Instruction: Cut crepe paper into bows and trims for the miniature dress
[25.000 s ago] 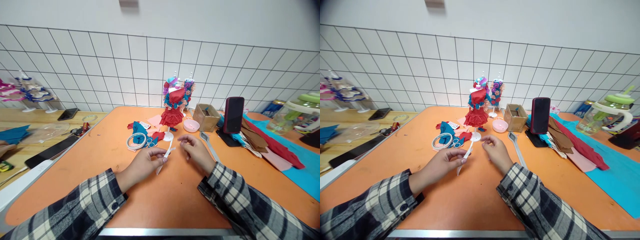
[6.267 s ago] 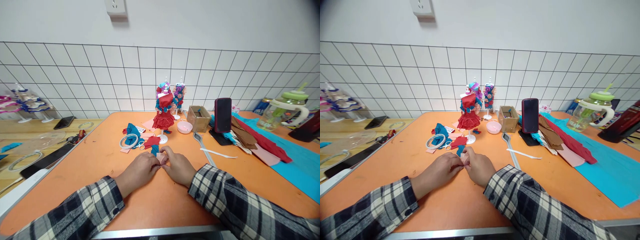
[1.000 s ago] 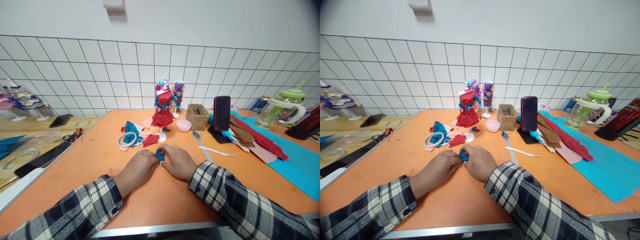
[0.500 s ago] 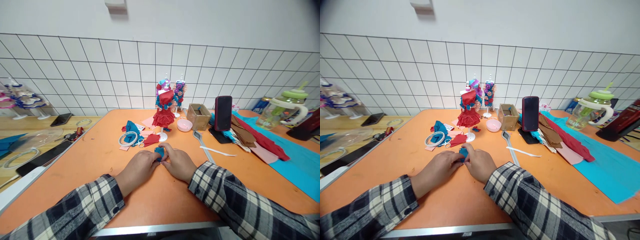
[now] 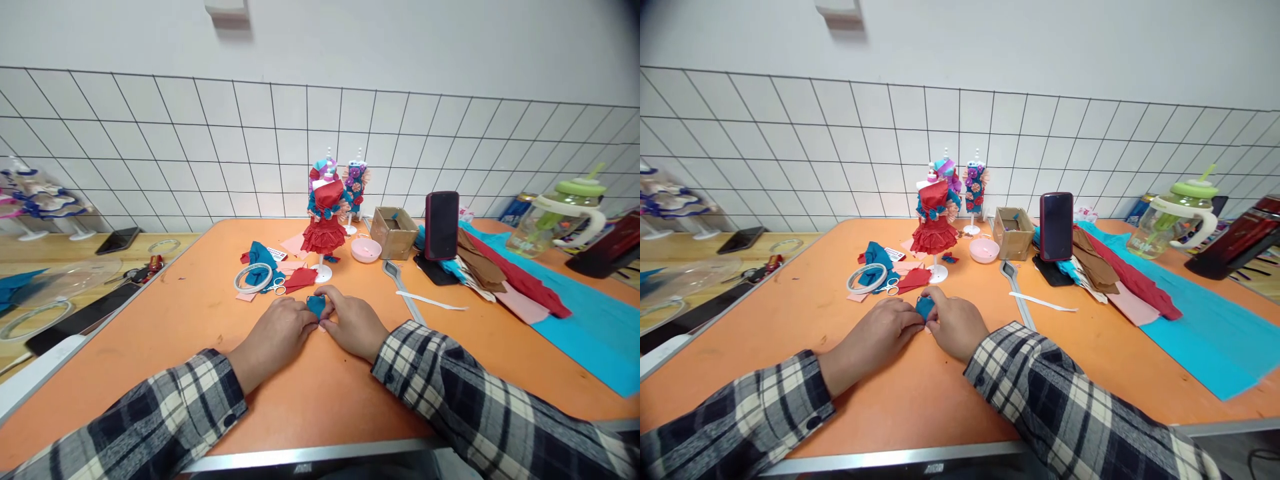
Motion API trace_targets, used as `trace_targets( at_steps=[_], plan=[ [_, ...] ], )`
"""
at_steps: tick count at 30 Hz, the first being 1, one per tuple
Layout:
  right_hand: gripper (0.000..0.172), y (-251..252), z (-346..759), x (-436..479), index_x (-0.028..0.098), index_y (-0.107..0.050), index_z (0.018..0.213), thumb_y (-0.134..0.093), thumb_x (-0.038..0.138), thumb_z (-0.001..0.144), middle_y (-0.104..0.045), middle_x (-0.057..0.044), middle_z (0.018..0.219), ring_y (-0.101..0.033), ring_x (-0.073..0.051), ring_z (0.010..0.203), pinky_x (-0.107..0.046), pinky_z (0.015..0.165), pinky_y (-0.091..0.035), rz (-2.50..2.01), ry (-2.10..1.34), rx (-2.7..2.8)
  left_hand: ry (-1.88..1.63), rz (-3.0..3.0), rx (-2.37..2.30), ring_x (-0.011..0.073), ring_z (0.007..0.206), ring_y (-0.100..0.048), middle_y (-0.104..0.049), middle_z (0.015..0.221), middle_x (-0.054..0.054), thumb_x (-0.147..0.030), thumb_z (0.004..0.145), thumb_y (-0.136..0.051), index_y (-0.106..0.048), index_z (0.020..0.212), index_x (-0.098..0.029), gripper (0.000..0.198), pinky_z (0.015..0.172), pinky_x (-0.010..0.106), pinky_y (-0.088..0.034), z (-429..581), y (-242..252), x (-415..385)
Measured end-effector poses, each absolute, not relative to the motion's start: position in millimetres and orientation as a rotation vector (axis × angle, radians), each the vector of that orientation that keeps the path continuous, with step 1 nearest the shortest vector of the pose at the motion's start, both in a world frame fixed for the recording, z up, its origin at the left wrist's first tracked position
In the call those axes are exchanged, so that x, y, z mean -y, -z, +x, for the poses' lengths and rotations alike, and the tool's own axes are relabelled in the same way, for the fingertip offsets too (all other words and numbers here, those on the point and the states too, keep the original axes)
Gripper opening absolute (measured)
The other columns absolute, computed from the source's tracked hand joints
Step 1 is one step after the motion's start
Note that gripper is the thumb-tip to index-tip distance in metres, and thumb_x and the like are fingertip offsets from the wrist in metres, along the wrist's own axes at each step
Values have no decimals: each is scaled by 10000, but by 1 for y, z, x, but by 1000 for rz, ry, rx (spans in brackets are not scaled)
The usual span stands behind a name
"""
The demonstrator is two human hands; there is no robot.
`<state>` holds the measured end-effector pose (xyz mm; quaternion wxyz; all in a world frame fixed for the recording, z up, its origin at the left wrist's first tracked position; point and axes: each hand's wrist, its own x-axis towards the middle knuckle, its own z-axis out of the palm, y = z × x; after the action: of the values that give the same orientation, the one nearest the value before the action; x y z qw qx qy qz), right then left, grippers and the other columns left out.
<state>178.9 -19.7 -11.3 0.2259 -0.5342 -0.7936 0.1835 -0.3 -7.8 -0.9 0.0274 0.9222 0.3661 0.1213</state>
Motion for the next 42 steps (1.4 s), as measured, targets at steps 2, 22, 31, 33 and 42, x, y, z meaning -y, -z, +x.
trace_targets(
  at_steps=[2,22,31,33,42],
  plan=[
    [497,12,179,19,267,-443,1218,-625,155,769,-715,42,837,-650,-188,826,-263,664,-356,-1472,-510,2191,-358,2840,-1152,212,740,-607,-694,761,67,-205,903,-515,-721,863,-194,210,747,356,-423,0,0,8],
    [439,13,178,21,265,-456,1168,-630,149,783,-697,35,911,-644,-179,834,-255,652,-348,-1454,-504,2181,-382,2870,-1116,212,801,-618,-699,792,60,-239,909,-523,-740,881,-233,219,749,353,-399,-3,3,5],
    [395,14,178,20,267,-451,1147,-608,158,801,-698,47,842,-643,-179,796,-257,638,-332,-1455,-509,2194,-298,2819,-1195,211,754,-615,-690,766,72,-231,913,-511,-735,878,-206,228,734,342,-415,2,2,6],
    [412,16,178,21,269,-446,1151,-619,157,794,-693,42,886,-641,-177,820,-256,647,-336,-1449,-493,2188,-329,2832,-1161,211,769,-618,-686,768,71,-231,917,-502,-741,876,-212,242,750,346,-419,1,3,5],
    [446,16,178,20,257,-396,1178,-600,149,796,-690,41,862,-632,-173,785,-258,639,-326,-1458,-521,2175,-459,2854,-1107,201,794,-613,-685,766,64,-250,910,-517,-740,881,-224,225,768,336,-419,-2,6,4]
  ],
)
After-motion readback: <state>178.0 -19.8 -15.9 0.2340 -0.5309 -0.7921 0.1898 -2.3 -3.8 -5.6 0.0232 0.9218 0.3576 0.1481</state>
